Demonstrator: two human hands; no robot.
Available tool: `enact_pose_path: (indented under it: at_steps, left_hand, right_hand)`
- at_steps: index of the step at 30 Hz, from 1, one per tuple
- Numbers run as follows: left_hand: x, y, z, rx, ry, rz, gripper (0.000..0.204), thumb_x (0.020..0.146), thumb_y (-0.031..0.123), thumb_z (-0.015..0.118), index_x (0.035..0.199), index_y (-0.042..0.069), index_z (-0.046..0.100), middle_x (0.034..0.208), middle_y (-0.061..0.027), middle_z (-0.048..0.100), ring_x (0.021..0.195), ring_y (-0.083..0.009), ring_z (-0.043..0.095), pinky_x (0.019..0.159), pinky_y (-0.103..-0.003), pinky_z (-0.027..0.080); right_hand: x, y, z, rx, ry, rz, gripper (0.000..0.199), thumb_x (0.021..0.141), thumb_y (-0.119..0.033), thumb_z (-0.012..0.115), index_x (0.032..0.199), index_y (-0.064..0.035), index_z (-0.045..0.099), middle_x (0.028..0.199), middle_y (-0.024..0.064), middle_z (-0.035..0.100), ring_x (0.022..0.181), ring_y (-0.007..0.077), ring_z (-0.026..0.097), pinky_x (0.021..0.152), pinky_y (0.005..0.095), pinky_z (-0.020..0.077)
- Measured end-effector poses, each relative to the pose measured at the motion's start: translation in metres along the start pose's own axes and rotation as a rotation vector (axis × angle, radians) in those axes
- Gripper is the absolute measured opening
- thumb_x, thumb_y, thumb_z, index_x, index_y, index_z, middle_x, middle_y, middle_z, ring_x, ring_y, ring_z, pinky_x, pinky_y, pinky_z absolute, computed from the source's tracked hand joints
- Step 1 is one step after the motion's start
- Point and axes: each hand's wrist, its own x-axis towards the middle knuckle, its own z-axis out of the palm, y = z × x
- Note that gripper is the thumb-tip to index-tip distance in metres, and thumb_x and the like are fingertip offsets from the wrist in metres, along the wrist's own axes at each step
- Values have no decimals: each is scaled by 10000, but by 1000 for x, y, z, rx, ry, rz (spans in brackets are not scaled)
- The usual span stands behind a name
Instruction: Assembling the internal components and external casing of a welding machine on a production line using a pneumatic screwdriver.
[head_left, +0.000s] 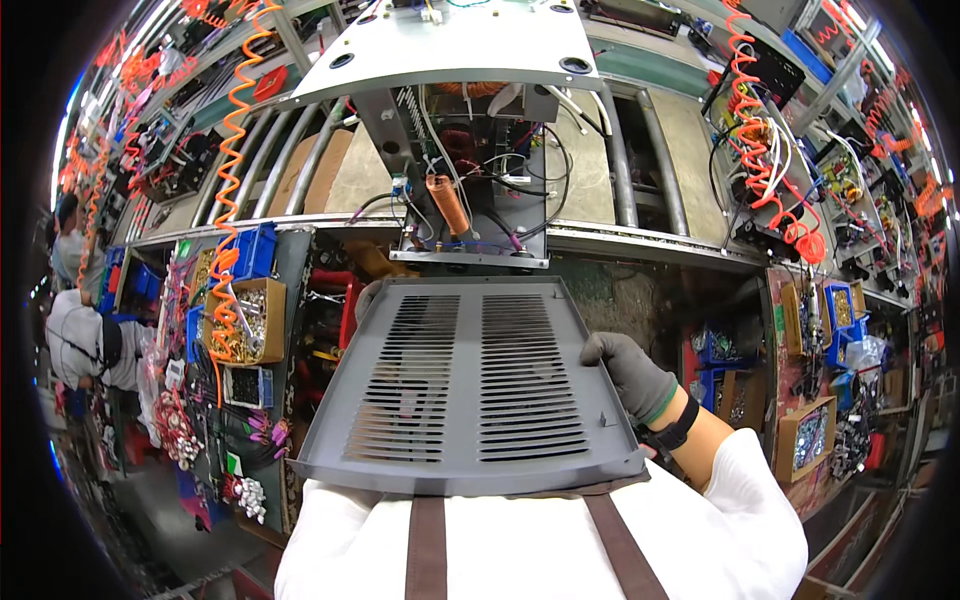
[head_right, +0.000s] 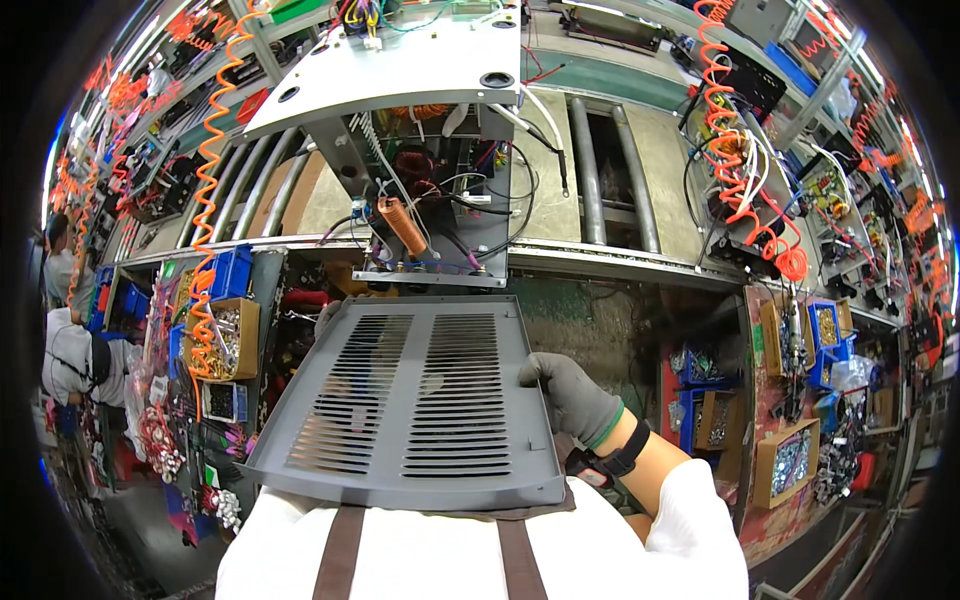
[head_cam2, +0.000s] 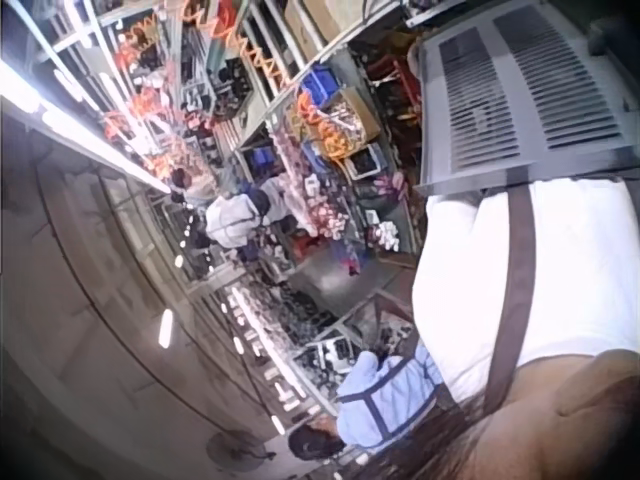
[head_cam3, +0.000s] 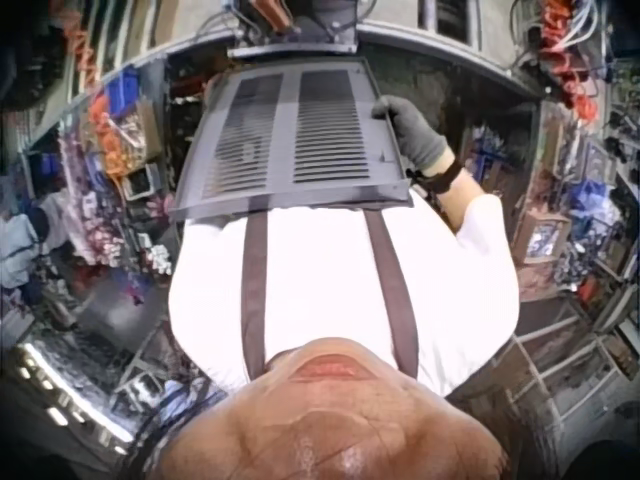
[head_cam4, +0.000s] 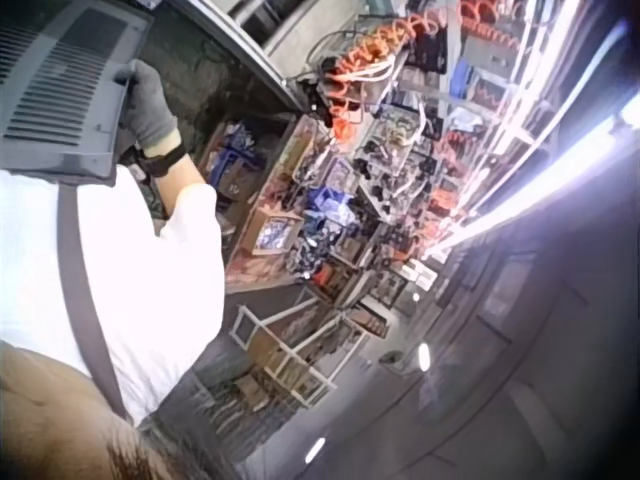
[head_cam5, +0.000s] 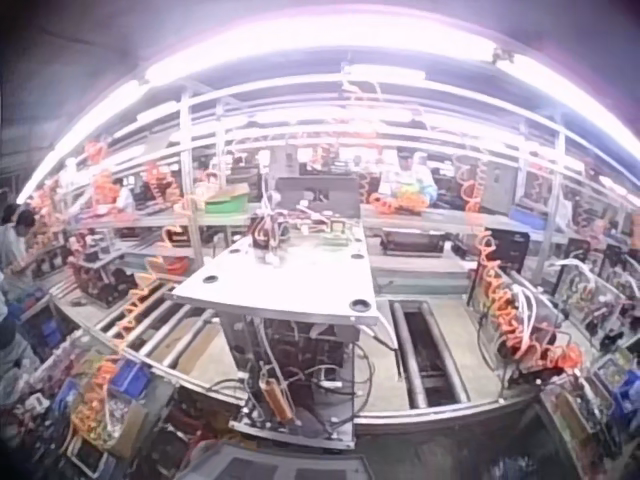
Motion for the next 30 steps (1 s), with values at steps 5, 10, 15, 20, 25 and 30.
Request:
enact_pose_path:
  at_steps: [5,10,15,20,25,30]
  left_hand:
    - [29,-21,-27,12,-53,22,231,970,224,619,1060,11,623,938,-67,670,856,-101,635,779,-256,532]
    - [49,-34,-43,88,-72,-8,162,982,170,564,1063,46,631,985,-104,684,869,-153,665,755,-286,568]
    - [48,-34,-40,180,-59,-9,165,977,160,569,1074,38,624,985,-102,683,866,-156,664,750,-287,568]
    - [46,-31,-38,239,-51,-18,170,972,150,574,1085,30,618,986,-101,681,863,-160,663,745,-288,569]
    - [50,-31,-40,264,-55,-7,177,968,140,578,1096,22,611,986,-99,680,860,-163,662,741,-289,570]
    - [53,-29,-41,307,-51,17,186,963,130,583,1107,14,605,987,-97,679,856,-167,661,736,-290,570]
  right_hand:
    - [16,-2,-5,-5,9,-56,217,794,-54,486,938,63,599,859,131,639,741,213,644,757,328,591]
    - [23,-6,17,-31,60,-95,242,816,-85,479,965,64,596,884,135,641,770,210,646,764,330,582]
    - [16,2,33,14,155,-64,180,831,-84,482,920,28,591,857,99,619,738,178,622,733,304,567]
    - [26,5,30,-47,190,-104,136,858,-91,475,872,-13,586,838,69,601,713,130,571,704,286,539]
    - [19,-3,35,-99,262,-118,145,866,-109,466,885,-15,573,840,74,591,730,139,572,708,288,536]
    - [16,-8,48,62,251,-63,160,864,-139,472,920,-23,567,842,96,590,737,189,590,718,324,547]
